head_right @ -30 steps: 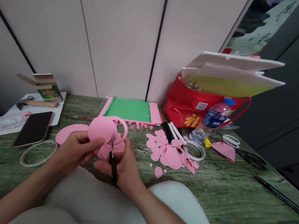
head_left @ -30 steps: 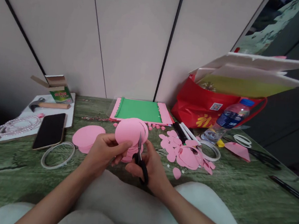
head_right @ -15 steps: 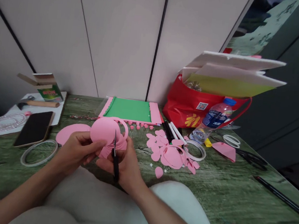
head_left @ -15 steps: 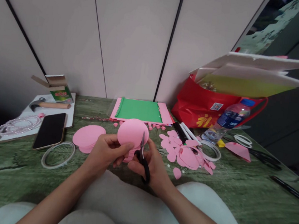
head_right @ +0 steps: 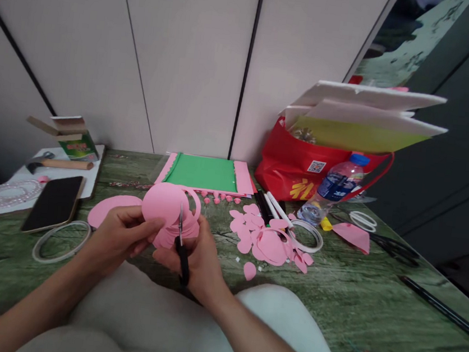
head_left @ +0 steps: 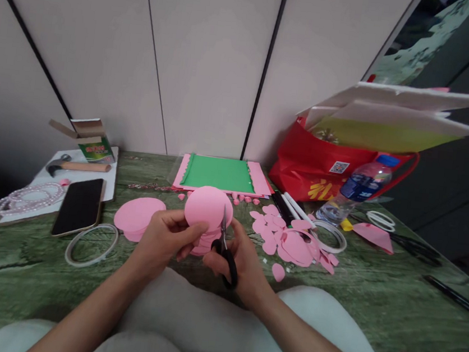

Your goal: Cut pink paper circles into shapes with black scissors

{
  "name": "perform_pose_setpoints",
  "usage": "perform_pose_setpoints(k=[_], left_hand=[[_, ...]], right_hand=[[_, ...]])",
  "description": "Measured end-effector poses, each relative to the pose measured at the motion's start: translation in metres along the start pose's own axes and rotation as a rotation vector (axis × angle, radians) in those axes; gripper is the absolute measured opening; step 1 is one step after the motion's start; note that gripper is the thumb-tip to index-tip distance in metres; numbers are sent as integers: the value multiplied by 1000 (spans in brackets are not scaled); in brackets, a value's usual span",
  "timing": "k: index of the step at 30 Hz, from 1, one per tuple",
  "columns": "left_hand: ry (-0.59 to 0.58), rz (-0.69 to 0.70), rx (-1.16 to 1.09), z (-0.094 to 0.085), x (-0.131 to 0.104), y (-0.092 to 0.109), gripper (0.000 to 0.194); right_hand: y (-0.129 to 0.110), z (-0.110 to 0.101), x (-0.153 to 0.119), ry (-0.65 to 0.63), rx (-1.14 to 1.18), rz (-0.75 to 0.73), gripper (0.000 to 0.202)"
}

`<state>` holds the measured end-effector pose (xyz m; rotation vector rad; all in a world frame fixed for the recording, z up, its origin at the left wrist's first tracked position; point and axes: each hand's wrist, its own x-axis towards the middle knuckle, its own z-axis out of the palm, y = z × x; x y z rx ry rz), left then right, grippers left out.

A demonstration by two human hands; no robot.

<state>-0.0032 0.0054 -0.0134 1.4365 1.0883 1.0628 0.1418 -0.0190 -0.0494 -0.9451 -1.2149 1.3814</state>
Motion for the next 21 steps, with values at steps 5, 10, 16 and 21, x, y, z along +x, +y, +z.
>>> perform_pose_setpoints(k=[5,10,16,21], left_hand=[[2,9,-39,0,0,2,25],[-24,6,-125,1,-1,5,22],[-75,-29,-164,5,0,3,18],[-16,-22,-54,5,-1,2,26]], right_hand=[[-5,0,-1,-17,-18,8,66],[-5,2,-1,-26,37,32,68],[-2,5,-1,-74,52,-19,69],[1,4,-1,-85,32,-26,71]])
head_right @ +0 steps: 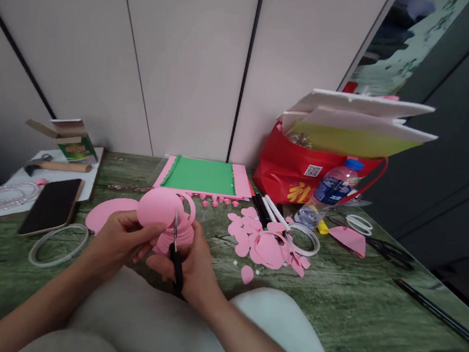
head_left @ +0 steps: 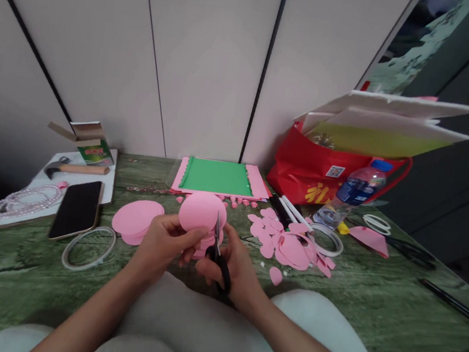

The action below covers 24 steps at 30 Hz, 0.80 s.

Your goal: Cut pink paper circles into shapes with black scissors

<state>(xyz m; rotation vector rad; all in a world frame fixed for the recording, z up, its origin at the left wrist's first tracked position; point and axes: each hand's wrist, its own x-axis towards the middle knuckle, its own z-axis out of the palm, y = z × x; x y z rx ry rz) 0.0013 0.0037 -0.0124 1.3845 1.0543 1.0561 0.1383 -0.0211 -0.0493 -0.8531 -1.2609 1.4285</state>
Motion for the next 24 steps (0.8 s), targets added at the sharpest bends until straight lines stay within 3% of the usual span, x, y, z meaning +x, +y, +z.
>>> perform_pose_setpoints(k=[9,24], left_hand=[[-30,-14,41,0,1,0,22],[0,14,-21,-2,1,0,18]], right_hand=[[-3,-2,2,68,70,42,86],[-4,-4,1,62,66,27,81]])
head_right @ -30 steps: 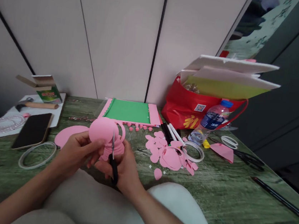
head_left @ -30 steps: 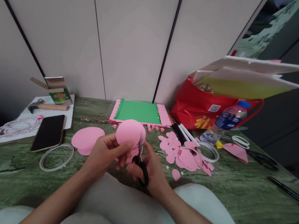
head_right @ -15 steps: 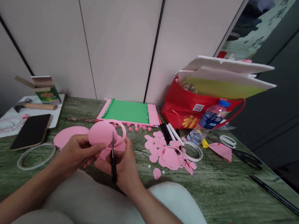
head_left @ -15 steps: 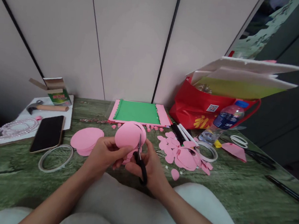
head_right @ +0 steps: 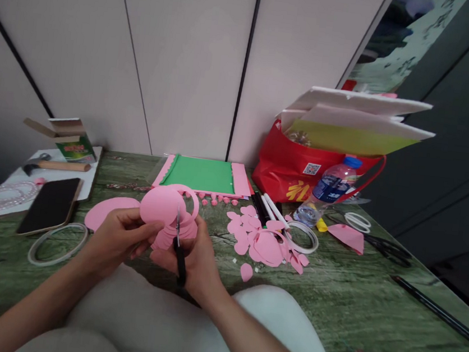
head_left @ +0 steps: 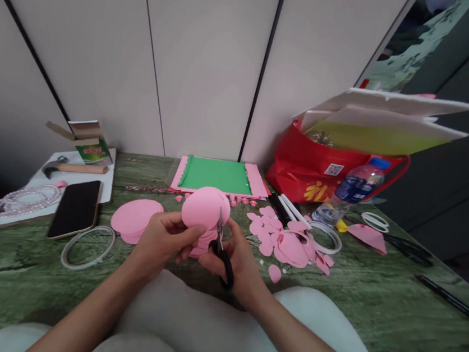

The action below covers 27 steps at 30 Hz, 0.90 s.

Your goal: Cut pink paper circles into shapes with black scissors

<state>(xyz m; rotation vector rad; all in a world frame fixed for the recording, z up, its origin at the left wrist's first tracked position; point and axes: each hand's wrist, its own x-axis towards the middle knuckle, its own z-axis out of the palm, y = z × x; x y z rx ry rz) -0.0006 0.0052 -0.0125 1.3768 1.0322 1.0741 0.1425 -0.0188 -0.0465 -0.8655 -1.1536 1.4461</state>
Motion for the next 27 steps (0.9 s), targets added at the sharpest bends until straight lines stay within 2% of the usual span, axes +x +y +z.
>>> perform_pose_setpoints(k=[7,16,21,27], left_hand=[[28,10,-7,-2,1,0,22],[4,17,-79,-1,0,1,21],[-18,-25,-113,1,0,2,19],[4,-23,7,3,0,2,27]], right_hand=[[-5,1,0,28,-43,33,82],[-3,1,2,62,-45,49,80],[-6,5,0,13,-34,41,81],[0,5,-2,-23,-82,18,74]])
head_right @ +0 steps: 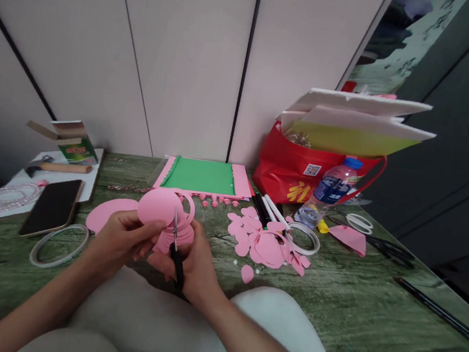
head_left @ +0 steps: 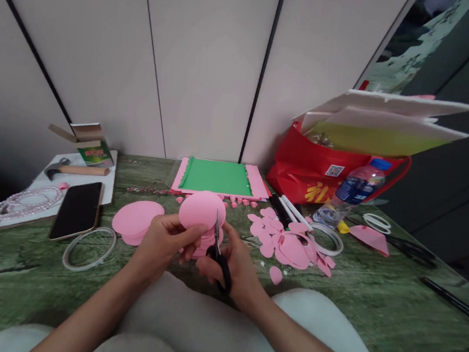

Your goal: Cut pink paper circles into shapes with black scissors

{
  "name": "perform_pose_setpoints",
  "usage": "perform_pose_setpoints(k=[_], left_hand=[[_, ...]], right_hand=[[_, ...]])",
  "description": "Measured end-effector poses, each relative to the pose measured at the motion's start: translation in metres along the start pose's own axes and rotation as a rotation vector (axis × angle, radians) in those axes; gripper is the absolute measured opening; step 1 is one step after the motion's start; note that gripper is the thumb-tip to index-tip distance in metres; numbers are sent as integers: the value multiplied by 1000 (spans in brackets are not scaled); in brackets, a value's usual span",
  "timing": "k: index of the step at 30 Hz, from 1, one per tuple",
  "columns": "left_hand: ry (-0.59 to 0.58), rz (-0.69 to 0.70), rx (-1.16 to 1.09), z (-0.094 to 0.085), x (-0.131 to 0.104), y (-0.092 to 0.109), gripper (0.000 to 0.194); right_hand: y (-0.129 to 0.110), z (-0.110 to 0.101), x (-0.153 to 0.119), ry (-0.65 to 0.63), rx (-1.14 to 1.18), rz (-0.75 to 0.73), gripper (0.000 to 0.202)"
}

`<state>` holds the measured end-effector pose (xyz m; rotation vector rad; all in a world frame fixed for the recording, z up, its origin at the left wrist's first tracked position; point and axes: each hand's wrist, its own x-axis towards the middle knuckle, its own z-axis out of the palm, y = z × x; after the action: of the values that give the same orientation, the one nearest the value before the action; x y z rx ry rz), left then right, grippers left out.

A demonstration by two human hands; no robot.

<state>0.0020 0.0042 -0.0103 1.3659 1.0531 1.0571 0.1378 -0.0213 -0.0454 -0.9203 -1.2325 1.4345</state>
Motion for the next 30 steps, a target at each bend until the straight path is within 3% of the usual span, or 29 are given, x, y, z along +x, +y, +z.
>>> perform_pose_setpoints(k=[10,30], left_hand=[[-21,-17,68,-2,0,0,24],[23,32,67,-3,0,-1,24]], right_hand=[[0,-3,2,21,89,-9,80],[0,-5,4,52,55,31,80]])
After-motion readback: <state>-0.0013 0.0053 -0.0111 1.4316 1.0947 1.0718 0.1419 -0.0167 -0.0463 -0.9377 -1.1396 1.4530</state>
